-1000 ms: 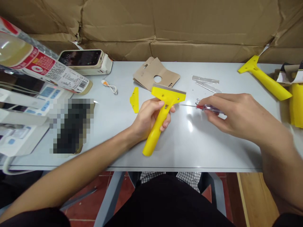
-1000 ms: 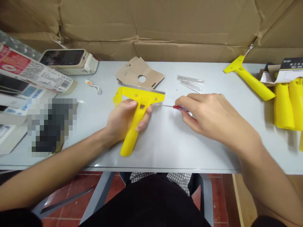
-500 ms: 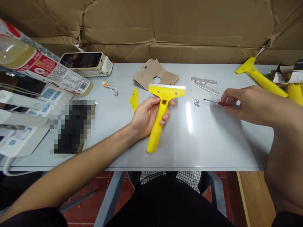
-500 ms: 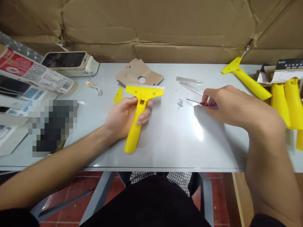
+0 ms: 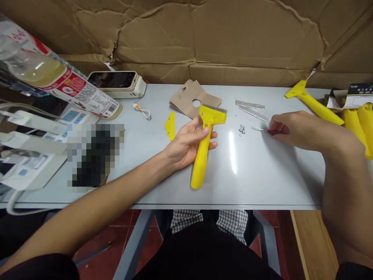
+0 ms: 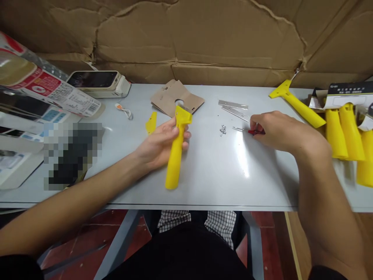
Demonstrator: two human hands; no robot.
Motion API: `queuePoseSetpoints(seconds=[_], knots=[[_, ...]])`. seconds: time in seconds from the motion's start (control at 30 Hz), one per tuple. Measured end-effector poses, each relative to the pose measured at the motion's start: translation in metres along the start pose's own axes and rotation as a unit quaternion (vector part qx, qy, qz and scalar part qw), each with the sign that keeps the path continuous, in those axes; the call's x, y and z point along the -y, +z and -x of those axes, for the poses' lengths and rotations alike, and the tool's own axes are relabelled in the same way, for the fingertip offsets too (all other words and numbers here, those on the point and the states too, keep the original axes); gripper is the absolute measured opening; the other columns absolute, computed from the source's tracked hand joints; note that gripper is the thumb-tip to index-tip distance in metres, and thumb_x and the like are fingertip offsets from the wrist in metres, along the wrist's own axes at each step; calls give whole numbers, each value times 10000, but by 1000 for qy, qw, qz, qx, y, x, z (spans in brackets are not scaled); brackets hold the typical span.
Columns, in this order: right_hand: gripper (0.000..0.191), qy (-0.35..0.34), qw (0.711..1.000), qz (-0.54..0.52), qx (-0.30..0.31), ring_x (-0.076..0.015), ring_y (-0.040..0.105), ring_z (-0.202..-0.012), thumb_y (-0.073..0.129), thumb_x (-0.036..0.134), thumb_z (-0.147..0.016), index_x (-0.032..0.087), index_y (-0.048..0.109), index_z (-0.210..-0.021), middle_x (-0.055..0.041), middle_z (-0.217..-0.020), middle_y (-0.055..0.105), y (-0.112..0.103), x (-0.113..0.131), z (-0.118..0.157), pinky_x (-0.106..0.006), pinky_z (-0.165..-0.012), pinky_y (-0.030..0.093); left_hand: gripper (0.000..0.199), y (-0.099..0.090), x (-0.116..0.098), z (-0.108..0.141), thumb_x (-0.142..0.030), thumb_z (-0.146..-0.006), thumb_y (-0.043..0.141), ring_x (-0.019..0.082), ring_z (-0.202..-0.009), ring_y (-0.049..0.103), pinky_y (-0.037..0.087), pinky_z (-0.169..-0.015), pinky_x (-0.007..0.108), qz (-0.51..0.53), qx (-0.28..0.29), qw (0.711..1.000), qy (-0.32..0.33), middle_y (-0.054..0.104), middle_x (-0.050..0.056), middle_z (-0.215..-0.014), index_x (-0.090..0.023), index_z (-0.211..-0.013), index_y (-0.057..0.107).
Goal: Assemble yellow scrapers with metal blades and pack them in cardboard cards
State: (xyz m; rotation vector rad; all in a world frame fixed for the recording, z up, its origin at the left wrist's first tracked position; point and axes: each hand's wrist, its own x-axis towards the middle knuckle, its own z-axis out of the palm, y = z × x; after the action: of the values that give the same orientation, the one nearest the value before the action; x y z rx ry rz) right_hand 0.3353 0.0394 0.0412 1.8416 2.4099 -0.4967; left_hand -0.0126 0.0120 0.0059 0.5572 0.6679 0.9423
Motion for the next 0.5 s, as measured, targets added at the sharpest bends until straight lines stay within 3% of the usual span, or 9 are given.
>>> queuePoseSetpoints(seconds=[0.1,0.3,0.5], knots=[[83,62,995,49,53,-268,647,-750,706,272,-866,288,735,-943,-75,-932,750,-8,11,1,-395,-642,455,411,-2,3,0,-146,-714,974,134,-820,732,656,-660,227,-15,12,1000,10,654,-17,-907,-146,-1018,698],[97,59,997,38,45,-271,663,-723,754,308,-855,309,746,-952,-56,-910,760,-3,3,-4,-409,-613,478,384,0,9,-2,-192,-825,915,117,-745,732,630,-625,231,-59,-16,998,30,706,0,-1038,-210,-1127,679],[306,52,999,6,1,-286,689,-733,898,379,-770,298,787,-1043,-70,-909,772,-4,0,-6,-414,-596,502,94,1,13,-7,-186,-972,716,193,-886,764,654,-848,338,-18,-68,997,35,768,92,-1053,-143,-1055,704]])
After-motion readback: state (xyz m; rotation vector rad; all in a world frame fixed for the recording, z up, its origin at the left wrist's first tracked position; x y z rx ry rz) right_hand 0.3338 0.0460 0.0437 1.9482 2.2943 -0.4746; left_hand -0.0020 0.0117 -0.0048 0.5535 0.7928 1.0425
